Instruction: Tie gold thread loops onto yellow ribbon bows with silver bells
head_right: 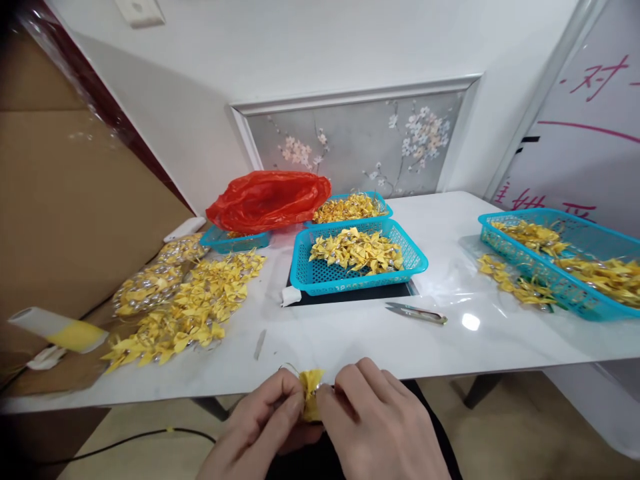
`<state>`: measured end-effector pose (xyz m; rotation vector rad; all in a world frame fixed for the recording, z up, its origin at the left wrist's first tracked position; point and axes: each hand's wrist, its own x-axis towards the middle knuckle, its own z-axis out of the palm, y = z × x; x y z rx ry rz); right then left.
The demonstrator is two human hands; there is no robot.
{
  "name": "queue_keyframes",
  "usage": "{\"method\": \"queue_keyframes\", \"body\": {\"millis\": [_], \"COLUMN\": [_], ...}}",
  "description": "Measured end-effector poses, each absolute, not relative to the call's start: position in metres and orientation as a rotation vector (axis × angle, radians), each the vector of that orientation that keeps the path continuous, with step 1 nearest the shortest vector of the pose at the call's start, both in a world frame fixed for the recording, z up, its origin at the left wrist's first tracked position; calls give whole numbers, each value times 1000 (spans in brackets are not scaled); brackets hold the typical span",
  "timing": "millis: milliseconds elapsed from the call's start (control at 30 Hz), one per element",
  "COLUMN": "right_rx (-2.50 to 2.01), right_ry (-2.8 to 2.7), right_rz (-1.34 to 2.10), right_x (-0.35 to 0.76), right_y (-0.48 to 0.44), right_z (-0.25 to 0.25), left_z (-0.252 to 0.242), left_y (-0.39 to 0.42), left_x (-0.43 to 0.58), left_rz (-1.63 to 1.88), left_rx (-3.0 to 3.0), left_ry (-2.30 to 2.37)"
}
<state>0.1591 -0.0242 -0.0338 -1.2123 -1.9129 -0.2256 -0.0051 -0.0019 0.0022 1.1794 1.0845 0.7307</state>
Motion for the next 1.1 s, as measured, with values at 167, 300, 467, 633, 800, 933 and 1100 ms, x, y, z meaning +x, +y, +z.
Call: {"method": "queue_keyframes", "body": {"millis": [167,300,467,633,800,933,1100], "right_rx": [-1209,-1195,-1200,-1174,-1118,-1120,-1103], "right_ry": [-1927,-1889,-1894,-1952,-1981,-1962,-2003], "right_rz": [-90,-61,-34,60,178,144,80], "right_x": [162,159,157,162,163,162,163], "right_y": [-27,-27,-27,-26,-26,-26,-26], "right_z": [-36,-38,-38,-38,-37,-33,-31], "left_z": [4,7,1,-14,-16,-9,-5], "left_y": [-4,-5,-3,0,-1,-2,-3], "left_x": [-6,-5,-7,-10,-11,-9,-8], "left_rz": [684,679,681,618,558,547,580], "left_rx": [1150,1075,1071,1178,1235,1258,1290], "left_ry": [1092,1043,966,938,1004,983,921]}}
